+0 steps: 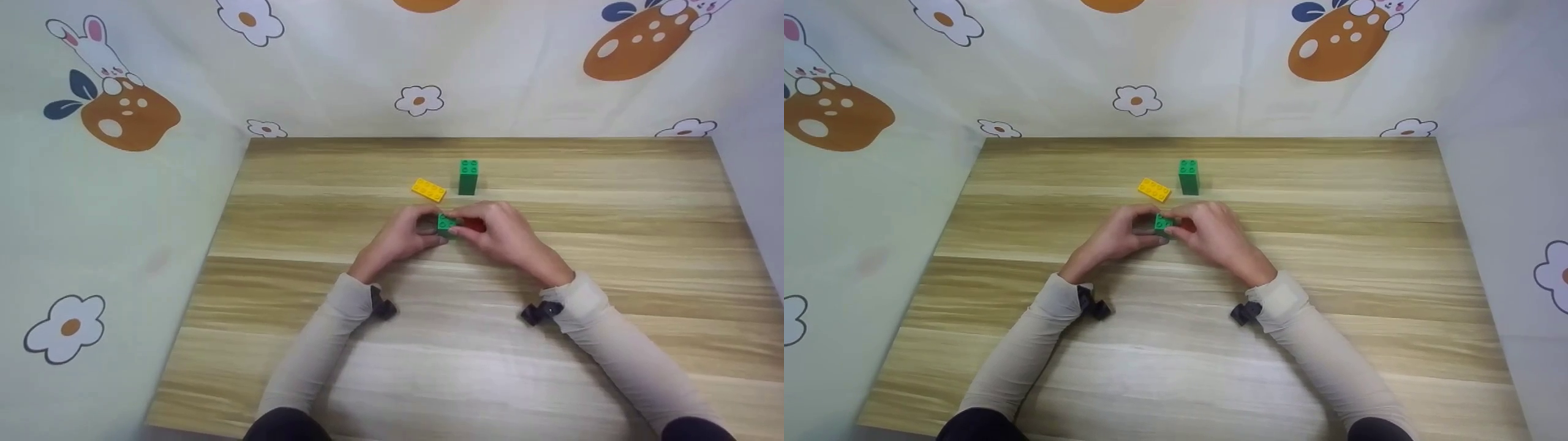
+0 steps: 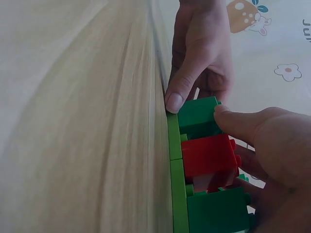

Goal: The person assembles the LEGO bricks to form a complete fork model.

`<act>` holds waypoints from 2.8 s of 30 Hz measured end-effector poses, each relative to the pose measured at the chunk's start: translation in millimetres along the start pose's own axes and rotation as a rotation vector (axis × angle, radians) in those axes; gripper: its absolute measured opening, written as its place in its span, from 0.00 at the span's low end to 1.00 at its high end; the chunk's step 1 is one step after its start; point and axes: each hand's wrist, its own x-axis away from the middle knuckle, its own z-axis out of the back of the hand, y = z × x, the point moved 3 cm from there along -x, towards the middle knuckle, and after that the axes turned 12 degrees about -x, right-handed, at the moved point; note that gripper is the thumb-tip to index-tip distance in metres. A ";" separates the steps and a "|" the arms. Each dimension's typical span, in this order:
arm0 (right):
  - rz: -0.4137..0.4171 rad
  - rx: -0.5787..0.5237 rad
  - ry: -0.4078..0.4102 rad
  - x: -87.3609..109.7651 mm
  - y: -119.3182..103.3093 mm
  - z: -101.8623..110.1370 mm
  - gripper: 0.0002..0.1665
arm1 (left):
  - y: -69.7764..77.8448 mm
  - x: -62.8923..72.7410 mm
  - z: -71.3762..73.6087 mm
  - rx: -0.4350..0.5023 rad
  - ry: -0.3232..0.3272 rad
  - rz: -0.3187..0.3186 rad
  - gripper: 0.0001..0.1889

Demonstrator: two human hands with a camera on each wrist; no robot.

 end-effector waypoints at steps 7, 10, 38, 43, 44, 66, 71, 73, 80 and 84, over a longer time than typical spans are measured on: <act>0.053 -0.038 0.023 1.5 1.5 1.0 0.25 | 0.2 -0.1 0.2 -0.011 -0.005 0.008 0.22; 0.055 -0.085 0.031 4.3 4.9 5.5 0.29 | 0.7 -0.5 0.4 -0.015 -0.014 0.026 0.22; -0.164 -0.048 -0.052 40.8 50.7 51.0 0.23 | 2.4 -1.9 -2.6 0.077 -0.013 0.039 0.23; -0.170 -0.040 -0.054 39.1 49.9 50.2 0.20 | 1.3 -1.4 -1.8 0.093 -0.021 0.036 0.23; -0.170 -0.038 -0.054 38.9 49.8 50.1 0.20 | 1.0 -1.3 -1.5 0.090 -0.025 0.037 0.23; -0.161 -0.019 -0.058 37.9 50.9 49.2 0.21 | -1.2 -7.0 32.7 0.016 0.041 0.048 0.27; -0.156 -0.011 -0.051 38.3 51.5 50.2 0.21 | -2.4 -11.2 42.7 -0.134 0.132 0.069 0.28; -0.159 -0.014 -0.052 38.1 51.6 50.1 0.22 | -3.3 -13.2 44.9 -0.147 0.133 0.092 0.28; -0.169 -0.029 -0.055 38.0 51.5 48.8 0.22 | -7.8 -24.1 46.9 -0.112 0.121 0.145 0.27; -0.166 -0.034 -0.051 38.4 51.4 49.6 0.21 | -9.3 -28.9 43.1 -0.111 0.125 0.126 0.25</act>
